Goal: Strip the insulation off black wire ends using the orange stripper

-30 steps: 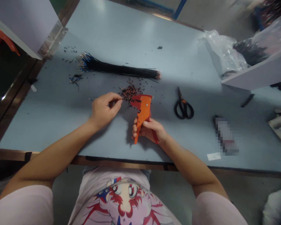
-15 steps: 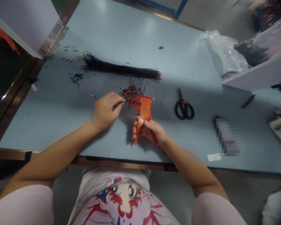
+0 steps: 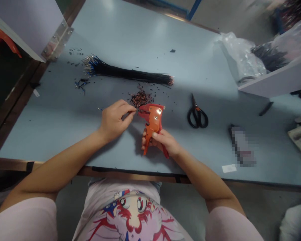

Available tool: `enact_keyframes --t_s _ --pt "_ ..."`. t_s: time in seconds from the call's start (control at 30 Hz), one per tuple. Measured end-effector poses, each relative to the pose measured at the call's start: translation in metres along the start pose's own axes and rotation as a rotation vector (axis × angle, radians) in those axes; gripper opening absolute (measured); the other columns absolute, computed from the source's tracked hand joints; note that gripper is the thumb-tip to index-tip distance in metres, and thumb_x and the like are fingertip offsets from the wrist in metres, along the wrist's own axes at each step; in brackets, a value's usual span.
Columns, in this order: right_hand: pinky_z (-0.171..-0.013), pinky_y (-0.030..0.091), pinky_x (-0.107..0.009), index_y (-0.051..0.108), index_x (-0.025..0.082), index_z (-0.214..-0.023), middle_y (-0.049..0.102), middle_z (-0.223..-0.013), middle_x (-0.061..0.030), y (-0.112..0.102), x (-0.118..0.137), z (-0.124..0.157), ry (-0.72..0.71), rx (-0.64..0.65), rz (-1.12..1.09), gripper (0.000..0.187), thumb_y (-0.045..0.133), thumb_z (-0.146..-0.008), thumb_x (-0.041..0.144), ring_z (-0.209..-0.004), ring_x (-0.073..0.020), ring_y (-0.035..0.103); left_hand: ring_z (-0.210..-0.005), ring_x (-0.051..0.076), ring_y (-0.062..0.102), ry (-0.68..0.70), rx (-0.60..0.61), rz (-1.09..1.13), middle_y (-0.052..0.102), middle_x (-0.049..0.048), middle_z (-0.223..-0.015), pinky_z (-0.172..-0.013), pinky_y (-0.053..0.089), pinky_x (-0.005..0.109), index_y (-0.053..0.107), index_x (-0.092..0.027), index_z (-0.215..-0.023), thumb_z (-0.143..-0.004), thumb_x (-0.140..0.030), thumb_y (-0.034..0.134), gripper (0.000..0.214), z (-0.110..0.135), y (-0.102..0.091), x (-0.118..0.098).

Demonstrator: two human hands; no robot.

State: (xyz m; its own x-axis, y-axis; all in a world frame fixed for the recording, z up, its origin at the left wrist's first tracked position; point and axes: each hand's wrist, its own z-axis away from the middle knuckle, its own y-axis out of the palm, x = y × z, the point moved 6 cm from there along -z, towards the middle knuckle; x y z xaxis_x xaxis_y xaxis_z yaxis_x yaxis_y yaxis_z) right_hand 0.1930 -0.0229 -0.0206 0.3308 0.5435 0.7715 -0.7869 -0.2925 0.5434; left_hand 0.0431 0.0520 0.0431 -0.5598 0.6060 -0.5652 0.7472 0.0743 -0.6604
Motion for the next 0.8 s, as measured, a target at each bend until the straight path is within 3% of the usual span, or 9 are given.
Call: enact_keyframes --t_s 0.4,0.8 --pt "-0.063 0.055 -0.037 0.057 0.013 -0.097 0.062 -0.081 -0.0066 0.0002 -0.0015 0.0022 -0.002 -0.050 0.057 0.038 0.066 -0.078 0.044 -0.069 -0.0190 0.065 -0.066 0.012 0.052 0.019 0.005 -0.015 0.061 0.0014 -0.073 -0.061 0.039 0.026 0.063 -0.020 -0.081 -0.084 -0.023 0.053 0.011 0.0007 -0.0013 -0.0034" --pt "-0.062 0.055 -0.037 0.056 0.013 -0.092 0.061 -0.071 -0.0045 0.0086 0.0027 0.0050 0.011 0.070 -0.057 0.033 0.062 -0.081 0.043 -0.062 -0.0177 0.063 -0.066 0.012 0.050 -0.010 0.016 0.165 0.058 0.0008 -0.074 -0.064 0.042 0.026 0.061 -0.019 -0.082 -0.085 -0.021 0.053 0.008 -0.0019 -0.0017 -0.0016"
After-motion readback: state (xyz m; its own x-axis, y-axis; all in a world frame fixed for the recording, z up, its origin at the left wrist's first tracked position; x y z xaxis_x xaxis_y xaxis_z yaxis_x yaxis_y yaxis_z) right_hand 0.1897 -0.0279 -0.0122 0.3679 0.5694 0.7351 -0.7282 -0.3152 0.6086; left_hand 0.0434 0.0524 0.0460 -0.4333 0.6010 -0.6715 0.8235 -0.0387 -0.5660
